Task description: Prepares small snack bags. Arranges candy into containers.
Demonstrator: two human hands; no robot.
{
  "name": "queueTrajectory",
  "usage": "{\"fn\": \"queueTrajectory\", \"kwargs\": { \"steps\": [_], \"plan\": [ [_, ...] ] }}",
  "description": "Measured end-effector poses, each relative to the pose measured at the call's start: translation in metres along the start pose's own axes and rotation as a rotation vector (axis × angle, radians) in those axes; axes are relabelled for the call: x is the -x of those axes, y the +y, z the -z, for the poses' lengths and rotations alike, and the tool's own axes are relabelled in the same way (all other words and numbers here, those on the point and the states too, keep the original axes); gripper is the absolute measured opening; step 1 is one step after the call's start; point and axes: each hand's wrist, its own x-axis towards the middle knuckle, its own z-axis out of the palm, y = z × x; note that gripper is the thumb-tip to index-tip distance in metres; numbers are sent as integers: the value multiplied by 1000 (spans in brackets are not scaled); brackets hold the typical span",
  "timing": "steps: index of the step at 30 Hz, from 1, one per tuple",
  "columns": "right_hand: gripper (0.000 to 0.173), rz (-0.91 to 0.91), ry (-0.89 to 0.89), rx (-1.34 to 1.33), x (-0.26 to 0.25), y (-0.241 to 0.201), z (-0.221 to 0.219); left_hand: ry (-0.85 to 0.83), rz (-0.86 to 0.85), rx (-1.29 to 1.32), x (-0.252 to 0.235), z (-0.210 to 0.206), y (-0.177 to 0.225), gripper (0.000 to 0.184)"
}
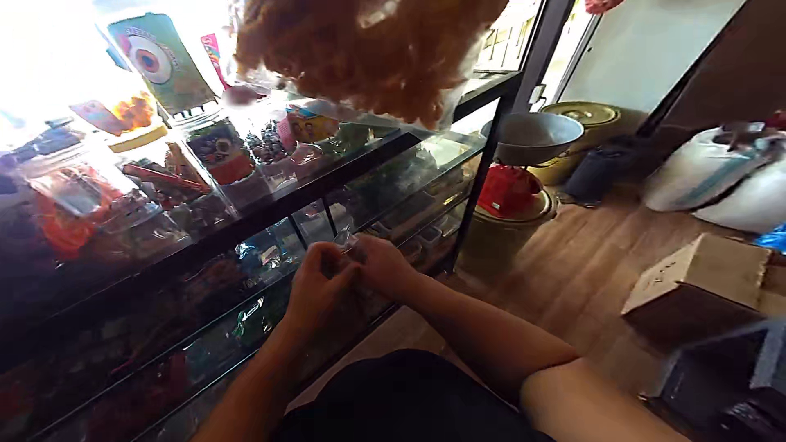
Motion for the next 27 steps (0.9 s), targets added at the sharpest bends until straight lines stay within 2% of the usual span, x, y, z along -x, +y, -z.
{"fn": "queueTrajectory", "kwargs": {
  "steps": [2, 4, 7, 11, 12, 14, 17, 19, 21, 22, 23, 24, 27],
  "plan": [
    [26, 67, -42, -40, 0, 3, 2, 73, 31, -62, -6, 4, 0, 22],
    [24, 112, -81, -177, -3, 12, 10, 95, 26, -125, -13, 6, -2, 18],
    [15, 180, -150, -480, -13, 25, 30, 114, 46, -265, -26, -3, -7, 21],
    [14, 233, -378, -819, -31, 45, 67, 136, -21, -382, -56, -37, -4, 27],
    [13, 251, -404, -779, -35, 48, 83, 138, -38, -361, -67, -47, -2, 29],
    [19, 279, -355, -450, -43, 51, 120, 167, -68, -220, -93, -71, 2, 27],
    [12, 303, -22, 51, -63, 71, 166, 137, -163, 59, -128, -119, 14, 20],
    [6, 342, 146, 173, -88, 93, 196, -23, -218, 176, -151, -151, 22, 23],
    [18, 448, 224, 251, -114, 118, 223, -214, -177, 170, -176, -173, 33, 30],
    [22, 476, 233, 266, -125, 127, 237, -252, -141, 100, -187, -181, 38, 33],
    [23, 481, 225, 263, -133, 132, 249, -217, -110, -4, -197, -188, 43, 34],
    [20, 477, 197, 245, -140, 134, 261, -105, -96, -135, -206, -194, 47, 32],
    [15, 540, -40, 95, -149, 124, 283, 308, -83, -489, -239, -198, 43, 29]
  ]
}}
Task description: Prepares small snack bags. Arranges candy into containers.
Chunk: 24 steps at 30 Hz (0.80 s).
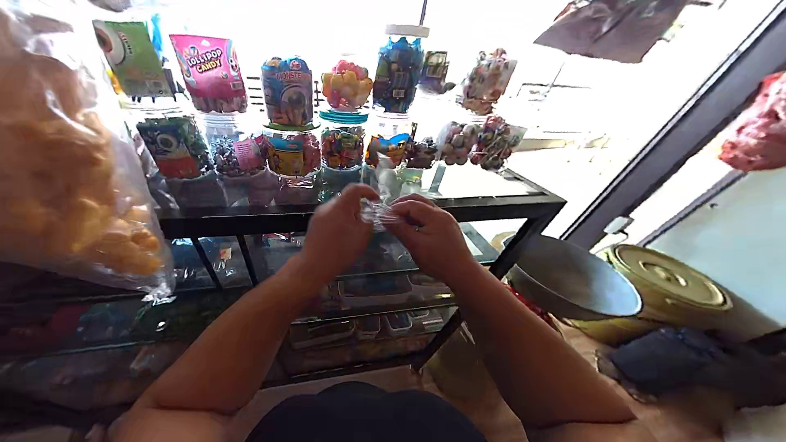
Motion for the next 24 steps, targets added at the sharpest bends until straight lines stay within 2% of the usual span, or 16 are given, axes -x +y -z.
{"fn": "queueTrajectory", "kwargs": {
  "steps": [3, 5, 8, 10, 12, 14, 15, 17, 18, 21, 24],
  "plan": [
    [14, 221, -143, -187, -10, -4, -7, 161, -35, -62, -29, -7, -21, 29],
    [12, 198, -204, -228, -20, -3, -9, 176, -36, -3, -39, -4, -21, 27],
    [12, 106, -102, 45, -39, -5, -4, 51, -18, 97, -45, 10, -16, 29],
    [6, 24, -8, 197, -62, 5, 2, -104, -138, 110, -47, 22, -18, 23],
    [16, -48, 19, 253, -89, 17, 7, -189, -389, 22, -55, 26, -25, 22],
    [26, -96, -108, 244, -116, 25, 14, -167, -458, -95, -71, 29, -35, 23],
    [33, -103, -215, 189, -128, 30, 18, -148, -397, -144, -80, 32, -41, 22],
    [53, -141, -430, 77, -152, 33, 31, -162, -163, -209, -94, 40, -53, 22],
    [58, -142, -453, 64, -167, 30, 38, -179, -66, -229, -100, 41, -60, 22],
    [55, -49, -275, 243, -225, 26, 47, -213, 43, -315, -100, 27, -95, 23],
    [48, 16, -119, 437, -291, 29, 32, -212, 97, -413, -87, 6, -124, 20]
  ]
}}
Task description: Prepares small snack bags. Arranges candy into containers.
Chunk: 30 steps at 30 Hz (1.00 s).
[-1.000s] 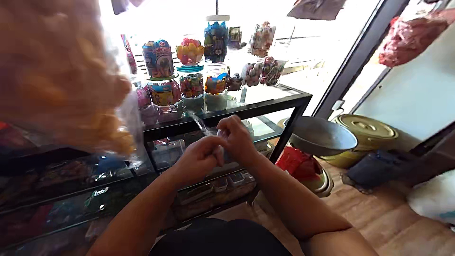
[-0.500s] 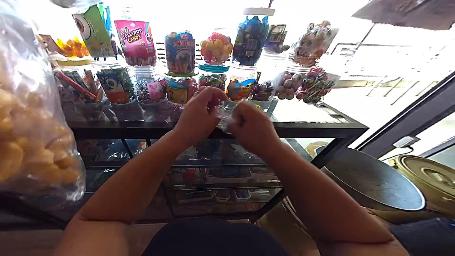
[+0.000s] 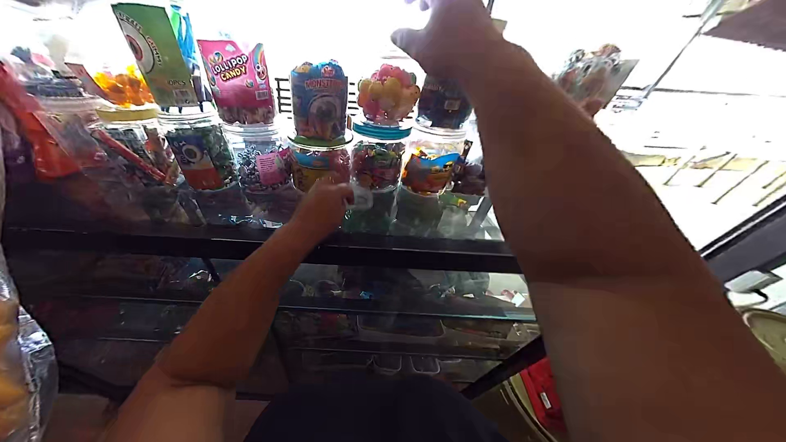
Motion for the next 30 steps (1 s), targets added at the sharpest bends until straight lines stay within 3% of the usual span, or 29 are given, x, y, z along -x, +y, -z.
{"fn": "queueTrajectory", "kwargs": {
  "steps": [4, 9, 12, 19, 24, 27, 30],
  "plan": [
    [60, -133, -34, 84, -56, 2, -27, 51, 45, -6, 2, 0, -2, 18],
    [64, -199, -228, 150, -60, 2, -44, 139, 33, 7, 5, -1, -7, 23],
    [64, -129, -174, 62, -56, 13, -46, 200, -29, 11, 4, -3, -12, 26],
    [45, 45, 119, -142, 4, 15, -34, 264, -58, 2, 4, -4, -16, 39],
    [47, 78, 196, -259, 60, 38, -22, 78, 11, 34, 6, -2, -2, 42],
    [54, 22, 154, -287, 100, 54, -25, 240, 1, 41, 10, 1, 5, 44],
    [52, -36, 138, -353, 130, 67, -38, 465, -180, 16, 5, -11, 27, 61]
  ]
}}
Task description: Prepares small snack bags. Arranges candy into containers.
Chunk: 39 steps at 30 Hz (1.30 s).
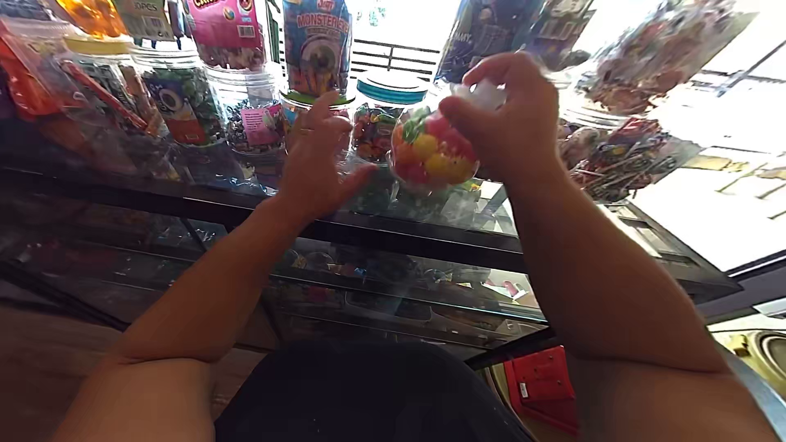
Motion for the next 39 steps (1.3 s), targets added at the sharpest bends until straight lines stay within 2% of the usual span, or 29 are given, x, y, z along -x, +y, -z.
{"fn": "queueTrajectory", "kwargs": {
  "steps": [2, 4, 8, 11, 17, 22, 25, 27, 29, 32, 37, 39],
  "plan": [
    [51, -54, -11, -26, 7, 7, -7, -28, -26, 28, -8, -15, 37, 82],
    [51, -108, -34, -47, 9, 9, -15, -157, 52, 81, -21, -32, 68, 100],
    [46, -202, -74, -98, 5, 18, -24, -335, 285, 178, -45, -52, 74, 119],
    [46, -244, -136, -99, 4, 18, -20, -407, 397, 256, -50, -51, 67, 119],
    [47, -168, -164, -94, 6, 34, -15, -450, 387, 342, -46, -52, 53, 109],
    [46, 19, -149, -128, 8, 54, -14, -476, 350, 297, -48, -52, 55, 109],
    [45, 205, -158, -194, 7, 67, -17, -474, 300, 309, -46, -52, 48, 109],
    [46, 334, -191, -228, 4, 74, -16, -494, 295, 373, -45, -51, 44, 107],
    [47, 375, -295, -242, -4, 76, -10, -506, 323, 428, -43, -51, 44, 104],
    [45, 217, -518, -158, -18, 60, 13, -460, 351, 444, -38, -54, 47, 105],
    [81, -60, -702, 453, -38, 11, 30, -378, 327, 314, -32, -58, 58, 116],
    [84, -193, -803, 568, -43, -1, 27, -341, 286, 297, -30, -60, 56, 114]
  ]
}}
